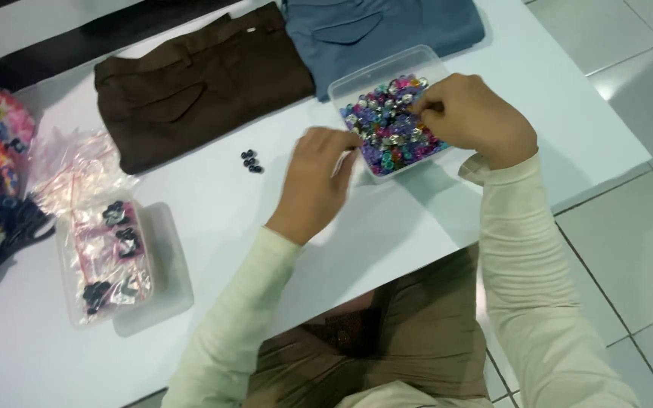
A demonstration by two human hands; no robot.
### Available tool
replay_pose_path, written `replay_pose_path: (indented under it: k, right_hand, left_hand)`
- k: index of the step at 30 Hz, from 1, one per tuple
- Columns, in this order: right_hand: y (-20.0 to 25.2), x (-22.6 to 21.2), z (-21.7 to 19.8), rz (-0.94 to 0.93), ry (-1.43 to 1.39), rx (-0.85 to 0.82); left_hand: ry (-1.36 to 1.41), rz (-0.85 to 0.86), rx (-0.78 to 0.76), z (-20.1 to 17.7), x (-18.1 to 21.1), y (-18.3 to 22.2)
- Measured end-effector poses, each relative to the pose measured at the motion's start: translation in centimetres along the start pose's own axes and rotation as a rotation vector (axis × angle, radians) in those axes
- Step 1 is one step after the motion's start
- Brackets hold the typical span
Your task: Sorting small black buttons from a container of colorful buttons and arranging them on a table
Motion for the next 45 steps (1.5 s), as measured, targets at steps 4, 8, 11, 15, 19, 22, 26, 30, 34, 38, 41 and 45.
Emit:
replay_pose_path:
  k: [4,8,11,15,19,22,26,30,34,38,41,45]
  right_hand:
    - [1.3,-2.5,-0.7,0.052,0.159,-0.132]
    - [0.5,-1.0,-0.8,0.023,0.095,-0.235]
    - [0.2,-0.5,-1.3,-0.032,0.009,-0.274]
    - [-0.4,-1.2,-1.2,-0.166,-0.105,-0.336]
    - [-0.5,-0.7,-1.8,-0.104,-0.205,-0.332]
    - [-0.4,-1.0,-2.5,-0.125,-0.329,-0.282]
    - [-0.5,-0.8,-3.8,-0.168,-0.196,-0.134]
    - [-2.4,2.1,-1.0,-0.140,0.103,-0.097]
    - [-3.3,2.4,1.8,-0.130,0.273,-0.019]
    - [-4.4,1.8,2.7,-0.114,0.241,-0.058]
    - [-3.8,0.0,2.2,-0.098,0.198,-0.141]
    - [-3.0,-1.2,2.3,-0.027,0.101,-0.366]
  left_hand:
    - [-0.139,-0.025,-0.229,7.0,-0.8,-3.9]
    - [-0.187,-0.095,-0.568,12.4,-2.6,-5.5]
    - [-0.213,-0.085,-0.639,13.5,-4.0,-5.8]
    - [-0.452,-0.052,-0.674,13.2,-4.8,-6.7]
    - [-0.561,-0.069,-0.626,13.2,-7.1,-5.1]
    - [-0.526,-0.116,-0.699,11.5,-6.1,-5.4]
    - [-0.564,-0.128,-0.627,9.3,-4.7,-5.8]
    - [-0.530,-0.131,-0.572,8.4,-4.1,-5.8]
    - [-0.558,-0.005,-0.385,8.2,-5.1,-5.2]
    - [-0.284,-0.161,-0.497,6.3,-4.8,-6.0]
    - [-0.224,-0.168,-0.441,5.8,-5.6,-6.2]
    - [-0.196,-0.140,-0.367,5.7,-6.0,-6.5]
Point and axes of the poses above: each hand's wrist, its own y-axis away from the middle knuckle, its own z-axis out of the palm, x = y × z, the point moved 6 cm from there along -y, towards the middle knuckle, and after that the axes turned 3 degrees about x, right-handed, at the moved point
